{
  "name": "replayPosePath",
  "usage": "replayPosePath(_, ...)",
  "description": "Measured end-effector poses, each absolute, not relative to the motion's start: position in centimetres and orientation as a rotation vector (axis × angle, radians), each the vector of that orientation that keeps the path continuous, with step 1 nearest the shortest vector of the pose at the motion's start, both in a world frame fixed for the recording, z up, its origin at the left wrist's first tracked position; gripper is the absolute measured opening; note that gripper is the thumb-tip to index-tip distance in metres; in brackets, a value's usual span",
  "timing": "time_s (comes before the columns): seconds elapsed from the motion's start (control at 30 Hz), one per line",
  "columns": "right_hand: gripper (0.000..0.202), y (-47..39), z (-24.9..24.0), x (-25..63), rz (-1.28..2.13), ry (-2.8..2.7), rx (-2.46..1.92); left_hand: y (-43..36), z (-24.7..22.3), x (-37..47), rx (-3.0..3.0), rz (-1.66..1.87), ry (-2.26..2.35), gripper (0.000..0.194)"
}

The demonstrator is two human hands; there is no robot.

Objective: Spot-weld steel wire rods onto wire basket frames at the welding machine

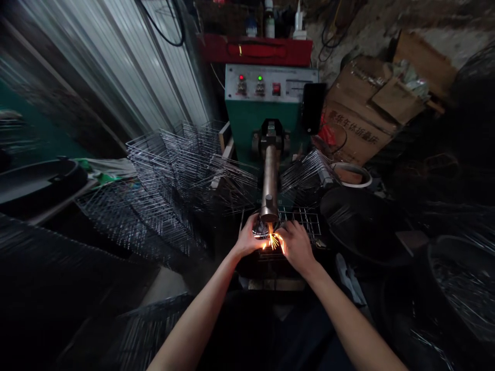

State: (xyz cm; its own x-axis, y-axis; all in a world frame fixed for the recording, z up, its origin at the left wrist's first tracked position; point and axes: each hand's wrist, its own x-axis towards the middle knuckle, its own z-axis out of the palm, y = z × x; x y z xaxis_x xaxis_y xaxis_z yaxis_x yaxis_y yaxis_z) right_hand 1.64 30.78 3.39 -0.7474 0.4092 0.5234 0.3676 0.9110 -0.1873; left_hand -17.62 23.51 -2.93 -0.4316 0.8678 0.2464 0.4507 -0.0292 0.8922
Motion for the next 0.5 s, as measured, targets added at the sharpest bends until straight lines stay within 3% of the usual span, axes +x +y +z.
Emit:
replayPosePath(0.1, 0.014, 30.7, 3.5, 1.9, 0.218, -2.452, -0.515, 23.1, -2.7, -18.0, 1.462, 1.456, 1.84, 0.105)
replayPosePath(0.2, 0.017, 30.5, 4.1, 4.1, 0.458, -2.378, -0.534, 21.5, -3.8, -19.2, 1.538, 1.336, 1.81, 0.126)
replayPosePath(0.33, 0.029, 30.4, 4.1, 9.9, 0.803, -2.24, -0.777, 18.0, -9.2, -20.8, 1.333, 1.227, 1.711, 0.16)
replayPosePath(0.5, 0.049, 29.2, 1.5, 15.6, 1.295, -1.833, -1.201, 16.4, -16.3, -19.3, 0.85, 1.271, 1.303, 0.163)
